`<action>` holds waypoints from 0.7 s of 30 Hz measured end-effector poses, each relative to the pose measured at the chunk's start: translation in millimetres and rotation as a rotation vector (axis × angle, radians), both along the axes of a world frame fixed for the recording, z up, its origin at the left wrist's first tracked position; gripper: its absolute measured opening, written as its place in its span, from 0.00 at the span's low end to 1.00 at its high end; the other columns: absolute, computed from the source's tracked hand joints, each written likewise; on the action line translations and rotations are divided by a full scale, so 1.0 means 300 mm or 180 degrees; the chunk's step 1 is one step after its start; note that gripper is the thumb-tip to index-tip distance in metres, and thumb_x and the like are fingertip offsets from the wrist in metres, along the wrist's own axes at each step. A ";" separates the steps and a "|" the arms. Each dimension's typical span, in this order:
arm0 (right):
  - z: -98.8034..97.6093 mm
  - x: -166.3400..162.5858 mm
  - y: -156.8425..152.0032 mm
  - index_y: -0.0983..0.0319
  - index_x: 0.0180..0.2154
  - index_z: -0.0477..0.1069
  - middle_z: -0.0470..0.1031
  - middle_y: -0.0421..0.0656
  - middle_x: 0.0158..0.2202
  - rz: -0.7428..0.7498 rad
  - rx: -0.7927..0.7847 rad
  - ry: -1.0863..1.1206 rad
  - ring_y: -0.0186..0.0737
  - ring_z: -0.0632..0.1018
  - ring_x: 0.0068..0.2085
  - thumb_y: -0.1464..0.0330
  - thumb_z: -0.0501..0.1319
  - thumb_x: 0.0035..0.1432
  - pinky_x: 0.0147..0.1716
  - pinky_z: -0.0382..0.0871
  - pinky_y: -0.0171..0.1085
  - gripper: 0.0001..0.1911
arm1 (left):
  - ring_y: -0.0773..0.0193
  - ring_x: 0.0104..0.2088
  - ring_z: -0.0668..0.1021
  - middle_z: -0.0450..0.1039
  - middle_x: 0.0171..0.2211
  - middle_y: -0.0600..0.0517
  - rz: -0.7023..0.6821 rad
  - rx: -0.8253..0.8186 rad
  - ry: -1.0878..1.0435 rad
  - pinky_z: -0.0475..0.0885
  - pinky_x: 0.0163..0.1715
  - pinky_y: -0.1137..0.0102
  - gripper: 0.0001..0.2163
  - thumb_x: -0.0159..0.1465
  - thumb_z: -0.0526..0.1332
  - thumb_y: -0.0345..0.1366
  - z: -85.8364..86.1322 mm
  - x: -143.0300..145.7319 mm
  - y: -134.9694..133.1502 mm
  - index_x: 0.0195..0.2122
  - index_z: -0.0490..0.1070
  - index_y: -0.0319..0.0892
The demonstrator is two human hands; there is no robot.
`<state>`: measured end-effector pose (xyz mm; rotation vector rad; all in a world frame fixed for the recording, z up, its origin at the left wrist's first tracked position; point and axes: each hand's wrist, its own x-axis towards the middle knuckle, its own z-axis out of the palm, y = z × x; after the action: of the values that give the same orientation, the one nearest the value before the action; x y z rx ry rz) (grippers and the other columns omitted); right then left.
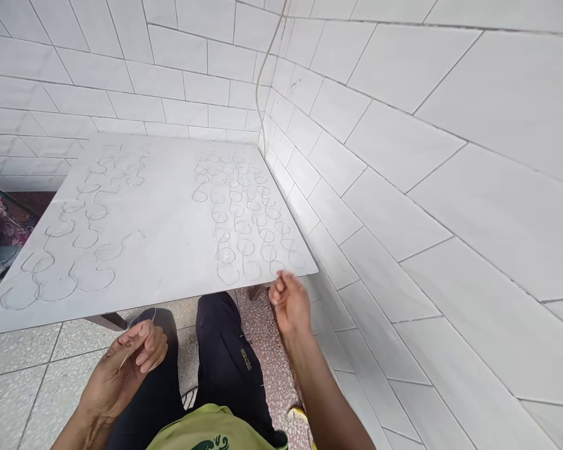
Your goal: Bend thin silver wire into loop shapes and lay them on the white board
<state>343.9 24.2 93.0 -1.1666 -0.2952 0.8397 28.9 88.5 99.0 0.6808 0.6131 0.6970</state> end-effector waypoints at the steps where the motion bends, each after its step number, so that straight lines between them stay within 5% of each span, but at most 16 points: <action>1: 0.060 0.011 0.064 0.60 0.35 0.71 0.63 0.33 0.24 -0.0111 0.0145 -0.0267 0.30 0.65 0.22 0.59 0.71 0.58 0.19 0.60 0.32 0.13 | 0.68 0.23 0.58 0.55 0.21 0.56 -0.0004 -0.0014 -0.0001 0.55 0.26 0.69 0.17 0.70 0.65 0.44 -0.005 -0.005 0.002 0.26 0.69 0.41; 4: 0.233 -0.016 0.301 0.59 0.36 0.71 0.63 0.32 0.21 -0.0171 0.0399 -0.1375 0.31 0.65 0.20 0.58 0.65 0.64 0.19 0.58 0.32 0.12 | 0.67 0.23 0.57 0.55 0.21 0.56 0.0038 -0.0052 0.0005 0.54 0.26 0.68 0.18 0.70 0.65 0.45 -0.024 -0.025 -0.005 0.26 0.69 0.41; 7: 0.348 -0.132 0.575 0.59 0.36 0.70 0.66 0.33 0.22 0.0305 0.0533 -0.2342 0.31 0.68 0.22 0.58 0.60 0.68 0.22 0.61 0.32 0.12 | 0.67 0.23 0.57 0.54 0.22 0.56 0.0121 -0.0067 0.0073 0.52 0.26 0.67 0.19 0.71 0.63 0.47 -0.048 -0.045 -0.022 0.26 0.69 0.42; 15: 0.414 -0.525 1.268 0.58 0.26 0.55 0.58 0.34 0.23 0.1429 0.0597 -0.3668 0.31 0.61 0.26 0.71 0.56 0.72 0.28 0.58 0.33 0.20 | 0.67 0.22 0.59 0.57 0.21 0.54 -0.0035 -0.0044 0.0014 0.52 0.26 0.65 0.19 0.71 0.62 0.48 -0.109 -0.075 -0.018 0.26 0.70 0.42; 18: 0.432 -0.574 1.285 0.59 0.28 0.59 0.62 0.34 0.24 0.1631 0.0664 -0.3279 0.29 0.64 0.26 0.66 0.57 0.75 0.29 0.62 0.32 0.19 | 0.67 0.22 0.60 0.57 0.21 0.55 -0.0055 0.0016 -0.0146 0.53 0.26 0.66 0.19 0.72 0.61 0.46 -0.096 -0.087 0.014 0.27 0.70 0.42; 21: 0.456 -0.526 1.068 0.59 0.32 0.66 0.69 0.35 0.26 0.1768 0.0917 -0.2720 0.29 0.69 0.24 0.56 0.57 0.74 0.28 0.66 0.32 0.18 | 0.68 0.22 0.60 0.57 0.21 0.55 -0.0050 0.0068 -0.0476 0.55 0.26 0.68 0.18 0.75 0.57 0.42 -0.062 -0.105 0.063 0.28 0.69 0.41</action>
<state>186.0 344.5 229.7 -1.1276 -1.4456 0.6888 -2.4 107.5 80.5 0.6461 0.4631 0.7335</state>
